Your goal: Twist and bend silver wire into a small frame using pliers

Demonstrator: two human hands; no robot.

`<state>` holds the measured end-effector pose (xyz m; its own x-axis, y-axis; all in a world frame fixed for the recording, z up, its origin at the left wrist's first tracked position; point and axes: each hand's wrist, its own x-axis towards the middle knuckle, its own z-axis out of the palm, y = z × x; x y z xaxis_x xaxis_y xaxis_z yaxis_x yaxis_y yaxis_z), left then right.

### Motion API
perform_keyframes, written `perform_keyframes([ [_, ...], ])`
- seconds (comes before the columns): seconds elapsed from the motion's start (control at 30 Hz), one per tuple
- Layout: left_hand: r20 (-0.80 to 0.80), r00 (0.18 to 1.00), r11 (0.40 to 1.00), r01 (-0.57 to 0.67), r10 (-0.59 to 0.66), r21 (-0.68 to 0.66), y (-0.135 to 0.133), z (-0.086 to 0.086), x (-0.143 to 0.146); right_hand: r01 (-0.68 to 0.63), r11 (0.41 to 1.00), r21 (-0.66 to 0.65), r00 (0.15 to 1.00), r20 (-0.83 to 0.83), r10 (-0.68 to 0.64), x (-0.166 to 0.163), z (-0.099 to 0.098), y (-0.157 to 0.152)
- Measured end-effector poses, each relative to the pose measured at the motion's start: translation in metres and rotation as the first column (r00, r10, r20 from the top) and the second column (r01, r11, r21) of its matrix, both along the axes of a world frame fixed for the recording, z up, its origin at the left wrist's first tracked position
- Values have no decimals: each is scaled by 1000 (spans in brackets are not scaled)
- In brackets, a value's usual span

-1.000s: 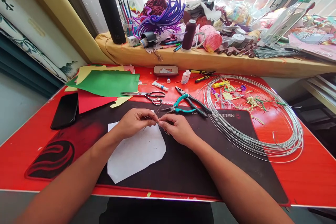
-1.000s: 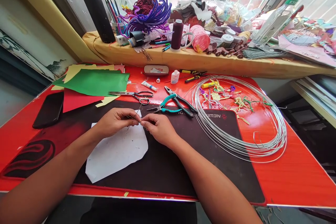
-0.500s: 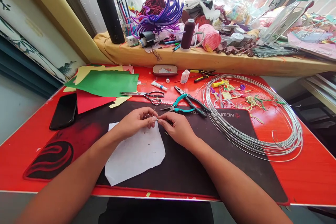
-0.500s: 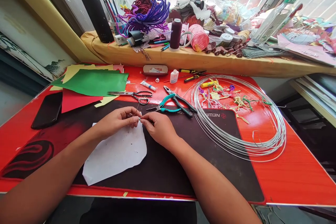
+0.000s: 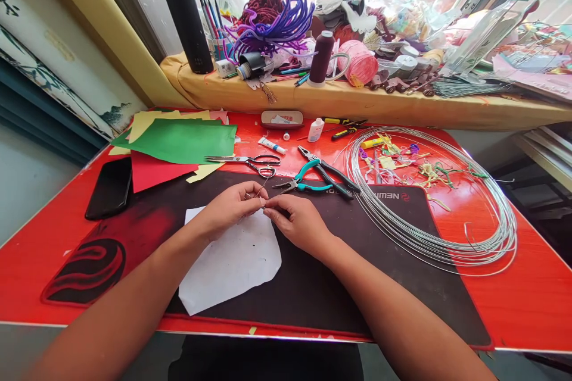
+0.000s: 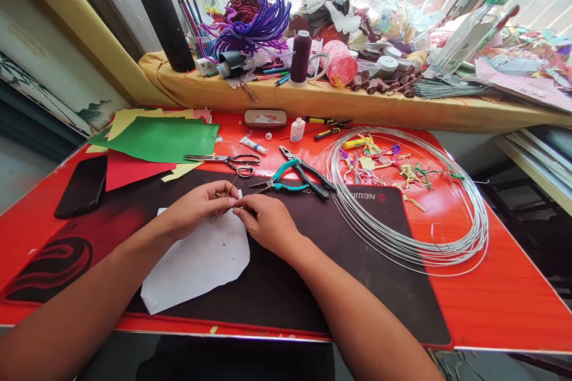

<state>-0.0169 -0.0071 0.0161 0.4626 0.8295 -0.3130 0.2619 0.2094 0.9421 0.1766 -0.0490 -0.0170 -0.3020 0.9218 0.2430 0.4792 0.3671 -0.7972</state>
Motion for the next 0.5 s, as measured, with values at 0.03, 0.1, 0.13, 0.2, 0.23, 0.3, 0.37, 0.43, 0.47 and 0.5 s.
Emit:
perform_keyframes([
  [0.03,-1,1000,1000,-8,8,-1,-1,1,1,2,1000,-8,1000,-5,-2,0,1,0],
  [0.1,-3,1000,1000,-21,21,2,-2,3,2,2,1000,-20,1000,-16,-3,-1,2,0],
  [0.13,0,1000,1000,-26,26,5,-2,4,2,1,1000,-21,1000,-21,-1,-1,3,0],
  [0.2,9,1000,1000,-29,29,6,-2,5,2,-5,1000,-17,1000,-27,4,-1,4,0],
  [0.23,10,1000,1000,-29,29,6,-2,5,2,-8,1000,-15,1000,-27,8,-1,5,0],
  [0.3,4,1000,1000,-26,26,6,-1,4,2,-15,1000,-15,1000,-26,15,0,7,0],
  [0.37,-12,1000,1000,-18,18,6,-1,3,1,-19,1000,-17,1000,-23,19,0,7,0],
  [0.43,-20,1000,1000,-9,9,7,0,1,0,-21,1000,-21,1000,-17,20,0,7,0],
  [0.47,-20,1000,1000,-4,4,8,0,1,-1,-20,1000,-23,1000,-15,20,0,7,0],
  [0.5,-18,1000,1000,0,0,9,0,1,-1,-20,999,-25,1000,-13,20,0,7,0],
])
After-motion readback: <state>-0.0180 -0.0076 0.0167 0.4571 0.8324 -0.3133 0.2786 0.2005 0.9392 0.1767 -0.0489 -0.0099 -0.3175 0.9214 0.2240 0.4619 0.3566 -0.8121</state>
